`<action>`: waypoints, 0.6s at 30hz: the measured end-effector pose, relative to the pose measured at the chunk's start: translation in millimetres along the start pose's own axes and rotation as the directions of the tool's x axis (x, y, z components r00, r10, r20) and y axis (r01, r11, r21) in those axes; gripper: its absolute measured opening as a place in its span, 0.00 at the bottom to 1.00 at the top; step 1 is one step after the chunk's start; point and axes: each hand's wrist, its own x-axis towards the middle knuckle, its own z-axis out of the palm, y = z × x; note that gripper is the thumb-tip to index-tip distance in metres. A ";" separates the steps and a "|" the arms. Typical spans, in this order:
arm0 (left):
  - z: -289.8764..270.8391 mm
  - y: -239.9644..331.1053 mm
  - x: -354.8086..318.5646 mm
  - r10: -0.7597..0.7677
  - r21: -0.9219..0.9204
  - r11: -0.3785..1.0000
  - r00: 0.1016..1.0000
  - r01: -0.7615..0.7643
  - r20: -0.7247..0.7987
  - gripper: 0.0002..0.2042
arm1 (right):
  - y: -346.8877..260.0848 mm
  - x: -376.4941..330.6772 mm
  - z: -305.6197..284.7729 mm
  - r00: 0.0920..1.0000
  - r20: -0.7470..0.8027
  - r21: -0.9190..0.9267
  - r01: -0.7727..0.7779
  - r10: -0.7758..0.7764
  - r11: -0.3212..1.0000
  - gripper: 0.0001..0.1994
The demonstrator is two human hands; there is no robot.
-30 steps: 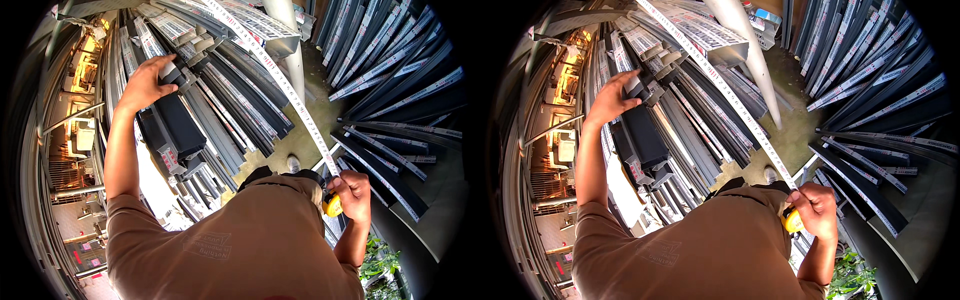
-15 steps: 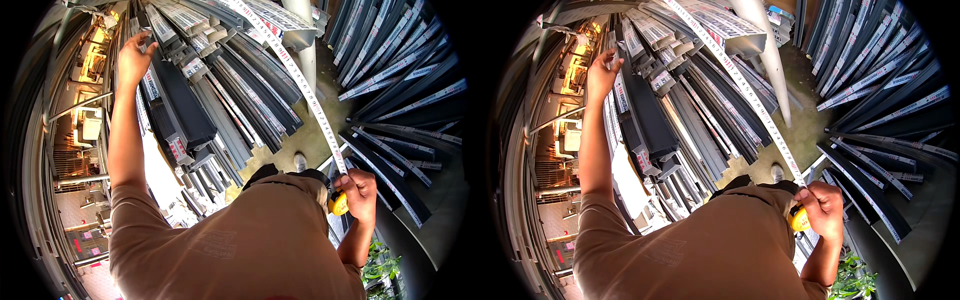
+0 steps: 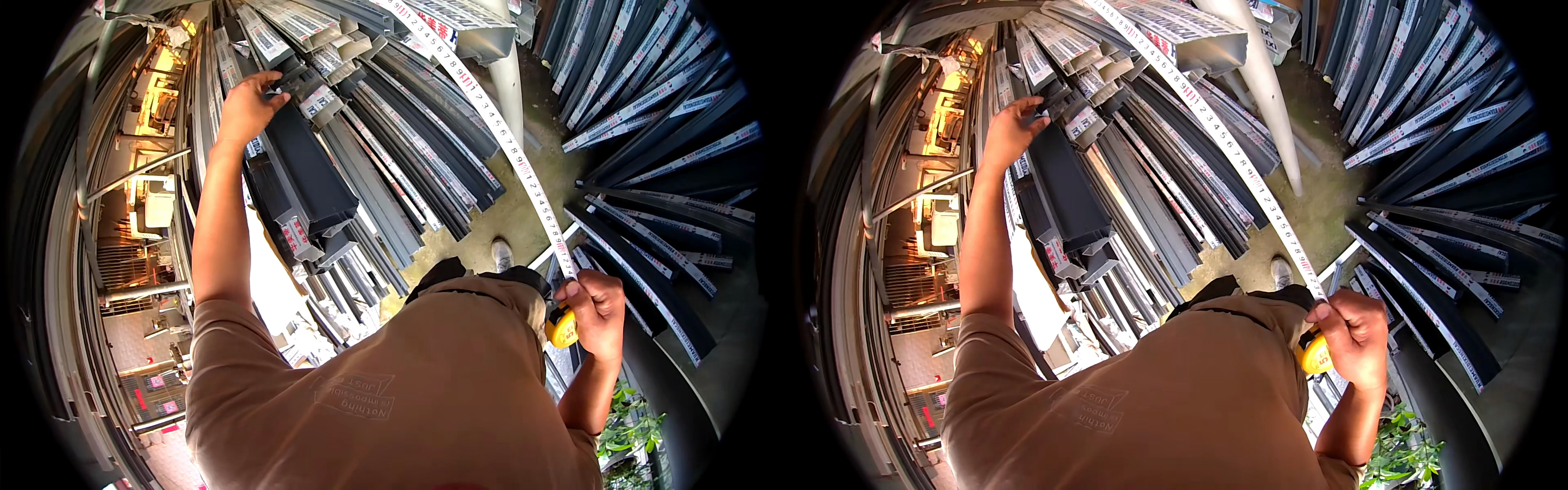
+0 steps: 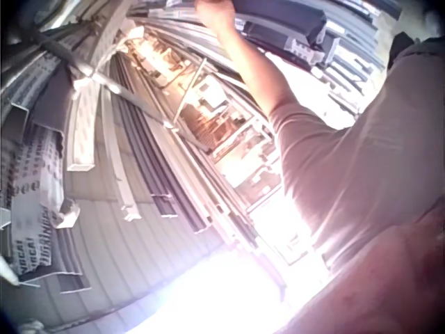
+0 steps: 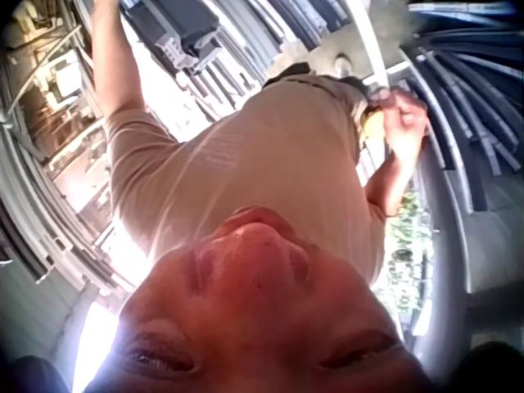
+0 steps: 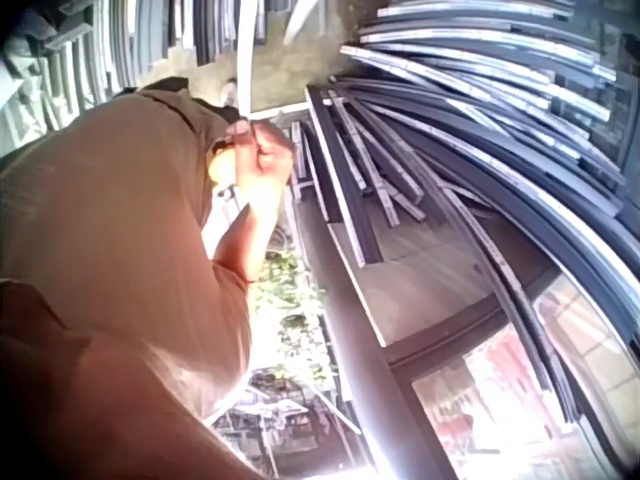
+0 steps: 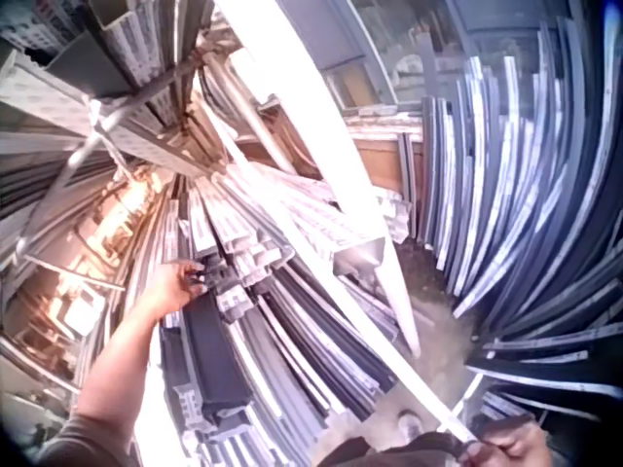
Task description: The person reviews a notepad, touches and handles metal profiles in a storage rack, and extends a tape measure to measure the lengths of the metal profiles.
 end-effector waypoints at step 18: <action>68.1 31.7 10.6 -0.040 0.396 0.913 0.945 -0.098 0.324 0.21 | 11.2 -4.7 -1.5 1.000 -0.019 0.008 -0.004 0.004 1.000 0.12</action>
